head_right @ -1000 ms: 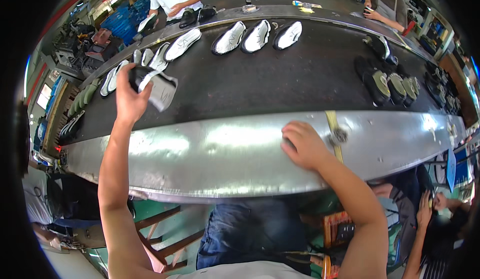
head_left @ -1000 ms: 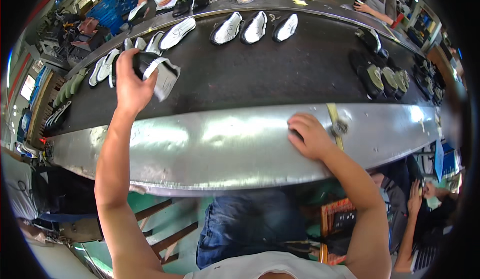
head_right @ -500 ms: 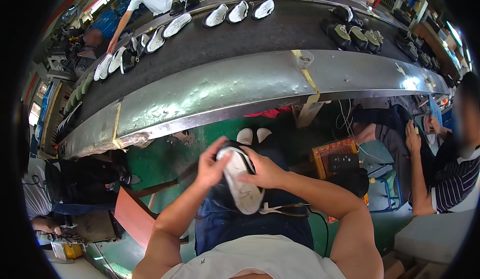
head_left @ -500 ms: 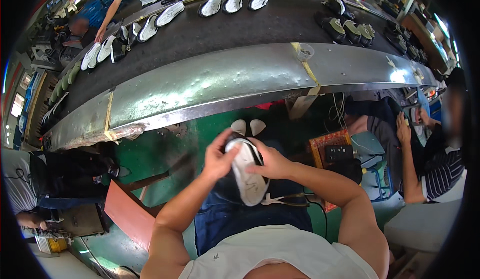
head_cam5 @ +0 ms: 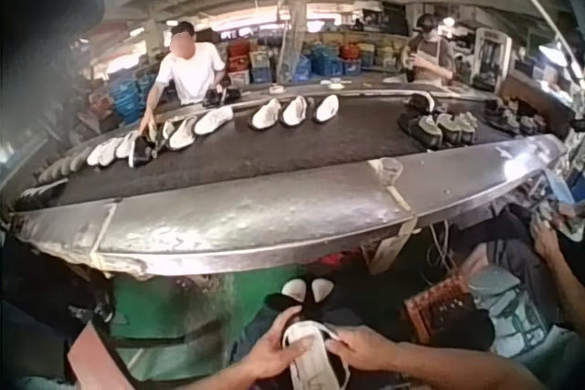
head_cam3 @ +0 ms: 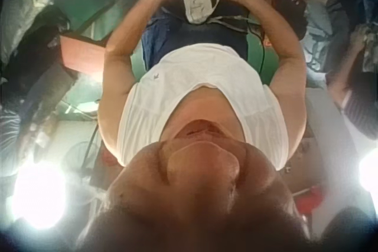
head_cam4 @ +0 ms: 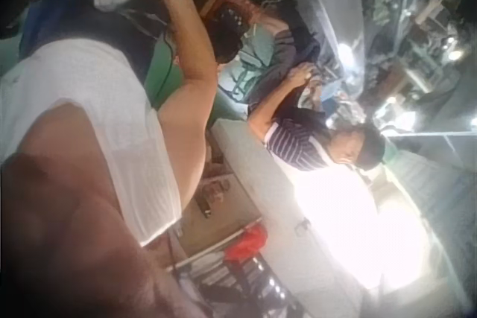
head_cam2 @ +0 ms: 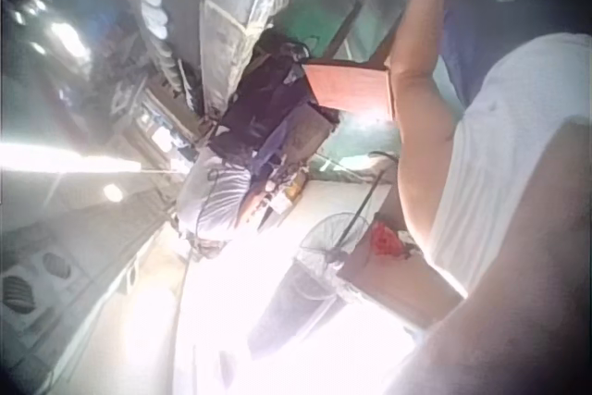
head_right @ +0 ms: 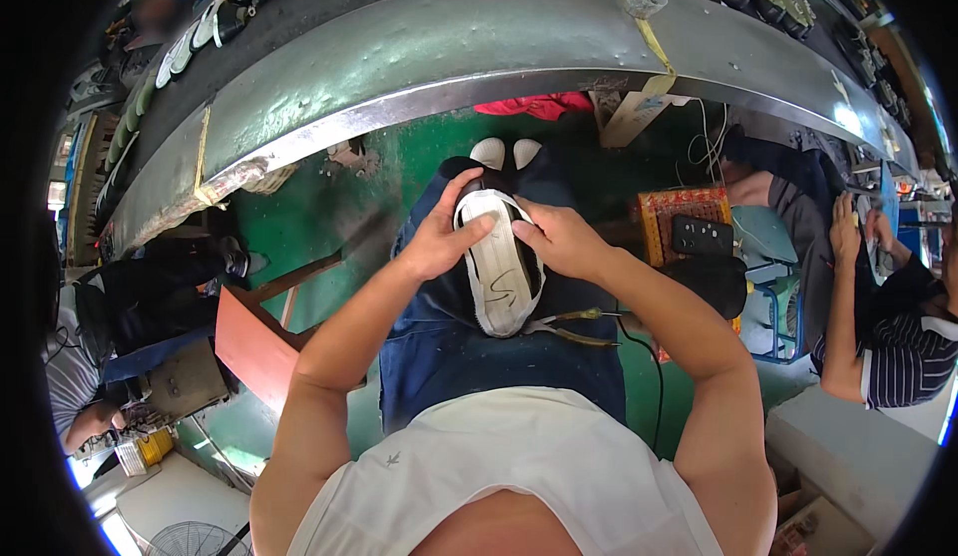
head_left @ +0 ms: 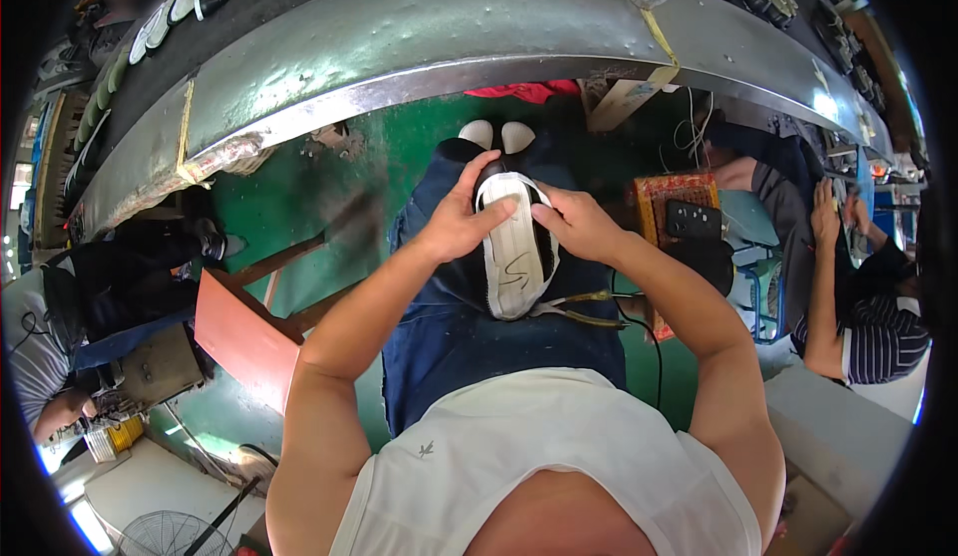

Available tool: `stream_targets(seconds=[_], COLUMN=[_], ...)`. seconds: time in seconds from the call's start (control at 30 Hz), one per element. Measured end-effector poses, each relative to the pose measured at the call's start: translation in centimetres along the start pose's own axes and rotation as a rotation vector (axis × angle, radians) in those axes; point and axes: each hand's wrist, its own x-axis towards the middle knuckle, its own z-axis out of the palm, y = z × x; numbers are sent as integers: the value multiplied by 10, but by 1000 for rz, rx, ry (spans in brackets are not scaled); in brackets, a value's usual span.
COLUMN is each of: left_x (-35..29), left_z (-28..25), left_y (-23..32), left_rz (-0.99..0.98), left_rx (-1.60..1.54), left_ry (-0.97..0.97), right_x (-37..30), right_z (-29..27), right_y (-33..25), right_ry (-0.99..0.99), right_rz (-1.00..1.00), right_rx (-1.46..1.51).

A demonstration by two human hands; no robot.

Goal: The recorder uses pliers to pull and secure the upper material of a shoe around a last and then uses a hammer to flatten and secure the edges.

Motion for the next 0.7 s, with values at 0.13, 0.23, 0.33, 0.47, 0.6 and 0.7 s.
stream_targets(seconds=[0.13,0.23,0.33,0.47,0.6,0.7], left_x=[-1,-10,-15,-19,-24,-26], left_z=[11,13,20,28,48,66], left_y=[-5,17,29,36,32,-5], left_rz=[-4,68,223,237,534,643], left_rx=[-122,-35,120,153,688,751], left_ry=[198,265,324,375,323,221], right_x=[-14,-66,-112,-126,-100,-71], right_z=[-9,-6,13,5,-5,-7], right_y=[-17,-19,2,4,9,43], right_ry=[10,-238,-643,-499,0,-328], right_rz=[-102,-75,209,132,615,830], right_rx=[-219,-554,-680,-754,432,1417])
